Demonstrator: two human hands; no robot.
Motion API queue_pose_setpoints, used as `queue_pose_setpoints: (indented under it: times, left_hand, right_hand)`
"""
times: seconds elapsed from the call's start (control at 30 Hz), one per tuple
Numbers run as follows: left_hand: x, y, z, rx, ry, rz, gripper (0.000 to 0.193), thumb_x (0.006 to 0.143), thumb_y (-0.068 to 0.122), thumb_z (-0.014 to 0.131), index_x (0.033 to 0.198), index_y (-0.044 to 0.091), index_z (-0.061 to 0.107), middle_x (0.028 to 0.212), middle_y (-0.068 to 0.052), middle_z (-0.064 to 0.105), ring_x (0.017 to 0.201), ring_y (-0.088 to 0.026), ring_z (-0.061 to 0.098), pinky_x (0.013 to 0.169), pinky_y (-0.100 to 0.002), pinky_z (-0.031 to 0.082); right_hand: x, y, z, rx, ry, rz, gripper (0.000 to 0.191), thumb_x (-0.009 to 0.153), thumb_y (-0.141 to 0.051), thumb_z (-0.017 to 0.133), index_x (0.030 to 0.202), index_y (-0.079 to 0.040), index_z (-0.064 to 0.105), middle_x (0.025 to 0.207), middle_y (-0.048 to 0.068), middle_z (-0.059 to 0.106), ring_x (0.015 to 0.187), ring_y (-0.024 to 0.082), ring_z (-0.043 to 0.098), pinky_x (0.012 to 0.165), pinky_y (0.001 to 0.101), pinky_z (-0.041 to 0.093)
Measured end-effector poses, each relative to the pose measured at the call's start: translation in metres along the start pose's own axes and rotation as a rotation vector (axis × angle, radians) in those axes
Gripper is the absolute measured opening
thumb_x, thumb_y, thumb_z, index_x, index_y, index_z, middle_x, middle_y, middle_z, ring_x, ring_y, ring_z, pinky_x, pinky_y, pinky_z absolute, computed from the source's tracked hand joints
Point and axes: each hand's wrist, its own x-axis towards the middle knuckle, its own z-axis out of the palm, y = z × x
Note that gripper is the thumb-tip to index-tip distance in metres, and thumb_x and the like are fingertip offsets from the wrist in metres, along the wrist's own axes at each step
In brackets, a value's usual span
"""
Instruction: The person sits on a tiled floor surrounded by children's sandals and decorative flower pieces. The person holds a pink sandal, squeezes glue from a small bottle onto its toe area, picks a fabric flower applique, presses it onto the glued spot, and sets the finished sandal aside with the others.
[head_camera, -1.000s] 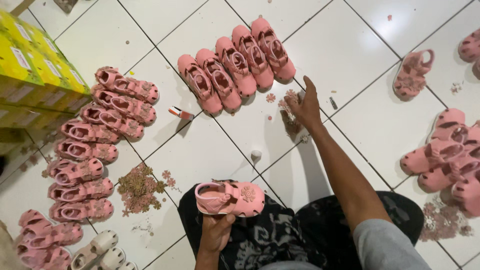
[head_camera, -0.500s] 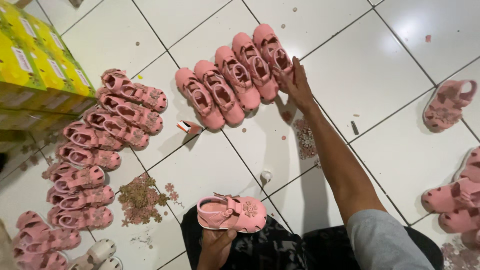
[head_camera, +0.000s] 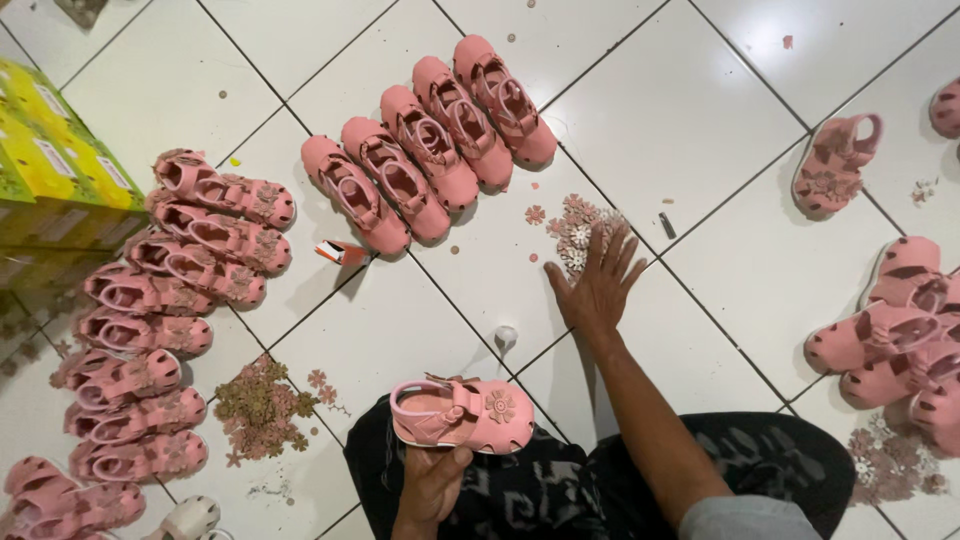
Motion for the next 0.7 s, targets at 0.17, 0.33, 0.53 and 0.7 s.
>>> queue_pose_setpoints:
  times: [0.17,0.33,0.53,0.7]
  left_hand:
    - [-0.005,0.001,0.0,-0.009,0.023,0.01,0.088,0.079,0.0,0.079,0.153,-0.002,0.031,0.15,-0.021,0.049,0.138,-0.033,0.049,0.116,-0.05,0.039]
    - [0.002,-0.007,-0.005,-0.028,0.044,0.01,0.091,0.078,-0.001,0.079,0.153,0.001,0.028,0.147,-0.018,0.049,0.138,-0.032,0.048,0.116,-0.05,0.039]
    - [0.018,-0.013,-0.003,-0.054,0.008,-0.02,0.089,0.079,-0.002,0.078,0.154,0.001,0.03,0.148,-0.018,0.049,0.139,-0.031,0.048,0.116,-0.049,0.039]
    - [0.023,-0.015,0.002,-0.062,-0.004,-0.056,0.086,0.08,-0.002,0.078,0.153,0.001,0.031,0.147,-0.017,0.05,0.138,-0.031,0.049,0.115,-0.049,0.04]
  right_hand:
    - [0.069,-0.02,-0.005,-0.017,0.015,-0.136,0.099,0.098,-0.066,0.058,0.167,-0.007,0.018,0.173,0.024,0.007,0.159,0.046,0.004,0.124,0.0682,0.002]
    - [0.101,0.003,-0.023,0.204,0.199,-0.157,0.077,0.104,-0.045,0.065,0.161,-0.003,0.034,0.169,0.026,0.023,0.157,0.044,0.021,0.125,0.0626,0.016]
    - [0.049,0.034,-0.032,0.526,0.125,0.106,0.04,0.097,-0.02,0.071,0.13,-0.001,0.057,0.12,0.013,0.06,0.1,0.026,0.065,0.081,0.0377,0.06]
    - [0.04,0.013,-0.026,0.375,0.165,-0.074,0.025,0.094,-0.013,0.074,0.115,0.0,0.068,0.105,0.017,0.062,0.089,0.031,0.065,0.078,0.0421,0.053]
